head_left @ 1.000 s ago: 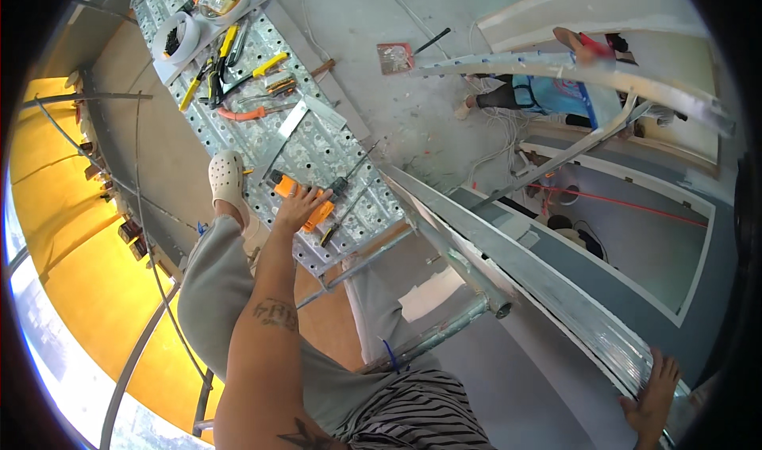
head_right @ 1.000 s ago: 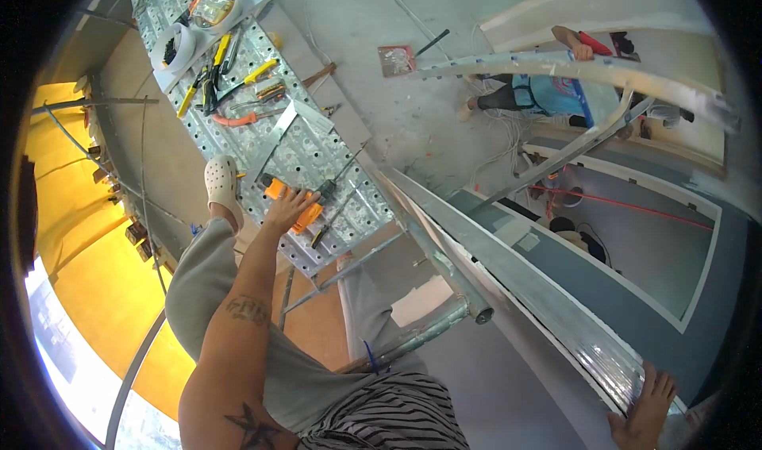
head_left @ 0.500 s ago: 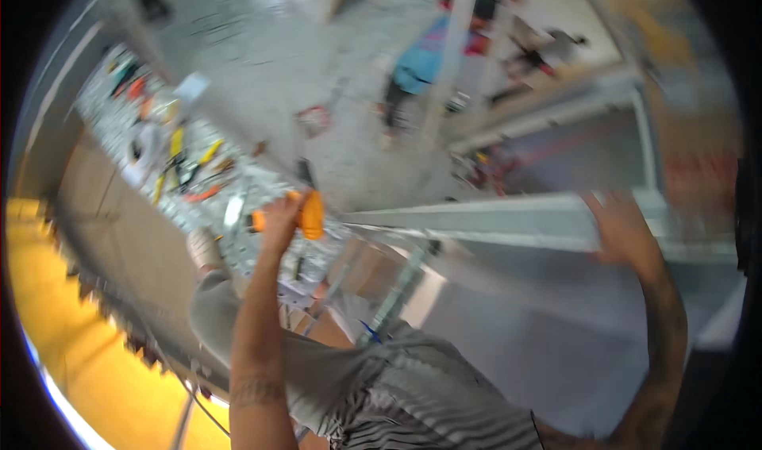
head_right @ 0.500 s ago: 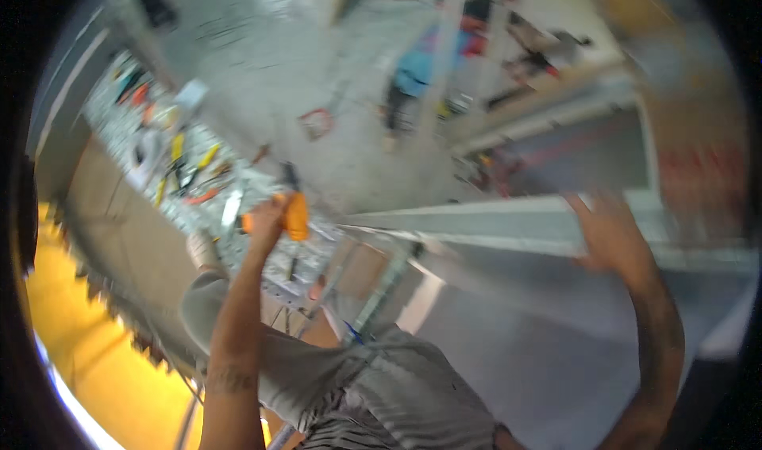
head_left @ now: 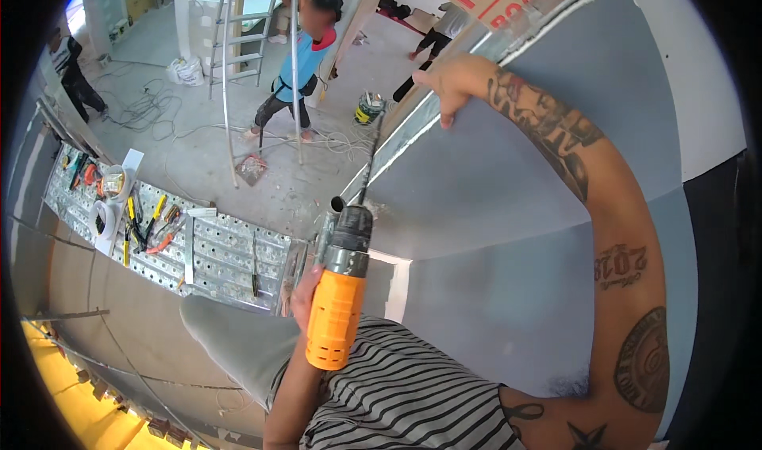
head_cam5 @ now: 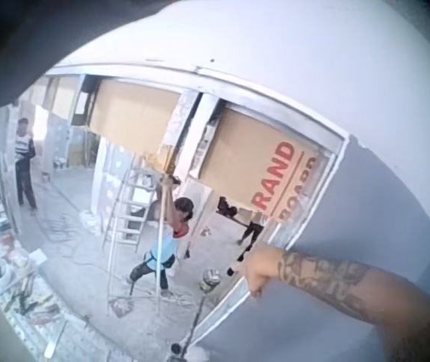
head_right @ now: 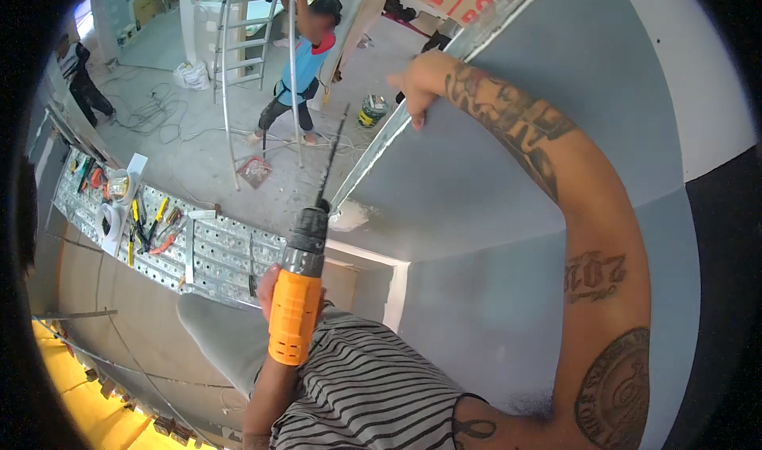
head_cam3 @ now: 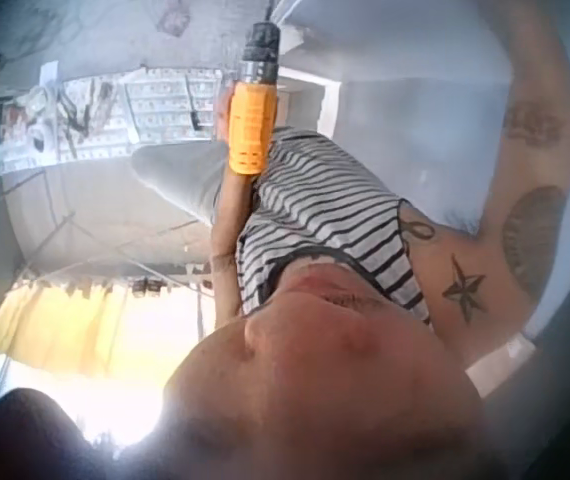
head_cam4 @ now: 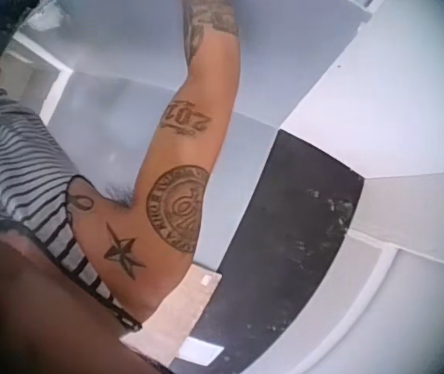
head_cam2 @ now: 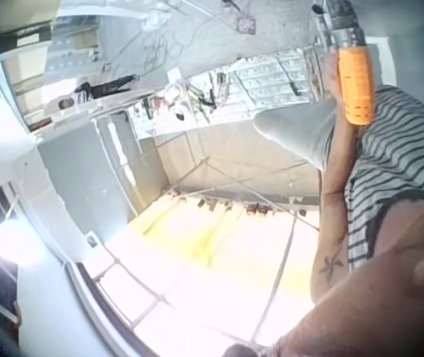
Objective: The person measures a drywall corner using a metal ruler, drills holes into the wall using an electric drill, and moves the scaffolding to measure another section of the wall.
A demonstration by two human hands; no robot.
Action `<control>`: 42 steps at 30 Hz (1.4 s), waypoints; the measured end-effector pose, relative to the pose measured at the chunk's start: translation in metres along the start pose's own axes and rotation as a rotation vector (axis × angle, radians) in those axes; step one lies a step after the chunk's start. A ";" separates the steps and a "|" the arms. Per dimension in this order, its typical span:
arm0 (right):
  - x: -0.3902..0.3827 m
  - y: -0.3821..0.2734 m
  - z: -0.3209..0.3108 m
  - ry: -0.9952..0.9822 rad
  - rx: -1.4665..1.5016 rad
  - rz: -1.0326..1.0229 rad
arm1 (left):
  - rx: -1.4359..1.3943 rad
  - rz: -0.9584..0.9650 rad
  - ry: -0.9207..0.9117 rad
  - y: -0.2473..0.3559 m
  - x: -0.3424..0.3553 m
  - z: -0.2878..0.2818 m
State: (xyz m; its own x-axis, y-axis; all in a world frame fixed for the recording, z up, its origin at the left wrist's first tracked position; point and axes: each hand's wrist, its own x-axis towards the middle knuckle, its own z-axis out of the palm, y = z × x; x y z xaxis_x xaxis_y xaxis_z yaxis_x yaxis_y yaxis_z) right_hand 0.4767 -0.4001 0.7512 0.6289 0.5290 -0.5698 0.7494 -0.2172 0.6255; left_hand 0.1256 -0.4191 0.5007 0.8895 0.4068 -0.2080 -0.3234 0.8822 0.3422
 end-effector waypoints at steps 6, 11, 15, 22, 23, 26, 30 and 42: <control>-0.003 0.003 0.003 -0.012 0.026 0.025 | 0.655 0.287 0.149 -0.050 -0.019 0.037; -0.006 -0.002 0.000 0.009 -0.005 0.023 | 1.184 0.872 -0.099 -0.049 -0.007 0.052; -0.005 0.002 -0.003 -0.009 -0.015 0.013 | 1.286 1.063 -0.036 -0.046 -0.005 0.075; -0.006 0.003 -0.002 0.011 -0.016 -0.026 | 1.303 0.975 0.001 -0.057 0.001 0.083; -0.007 0.001 -0.003 -0.001 -0.034 -0.023 | 1.312 0.982 0.017 -0.058 0.002 0.082; -0.008 -0.002 -0.006 -0.016 -0.045 -0.022 | 1.300 0.922 0.007 -0.060 0.002 0.079; -0.006 0.001 -0.003 -0.022 -0.049 -0.020 | 1.470 1.050 -0.041 -0.059 0.003 0.083; -0.004 -0.001 -0.004 -0.047 -0.048 -0.003 | 1.310 0.922 -0.033 -0.064 0.006 0.085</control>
State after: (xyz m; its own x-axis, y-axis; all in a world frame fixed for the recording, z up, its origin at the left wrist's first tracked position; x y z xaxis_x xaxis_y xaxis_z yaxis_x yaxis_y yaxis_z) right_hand 0.4721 -0.3991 0.7546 0.6367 0.4906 -0.5949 0.7411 -0.1761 0.6479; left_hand 0.1787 -0.4933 0.5553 0.5682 0.6402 0.5170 -0.2571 -0.4587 0.8506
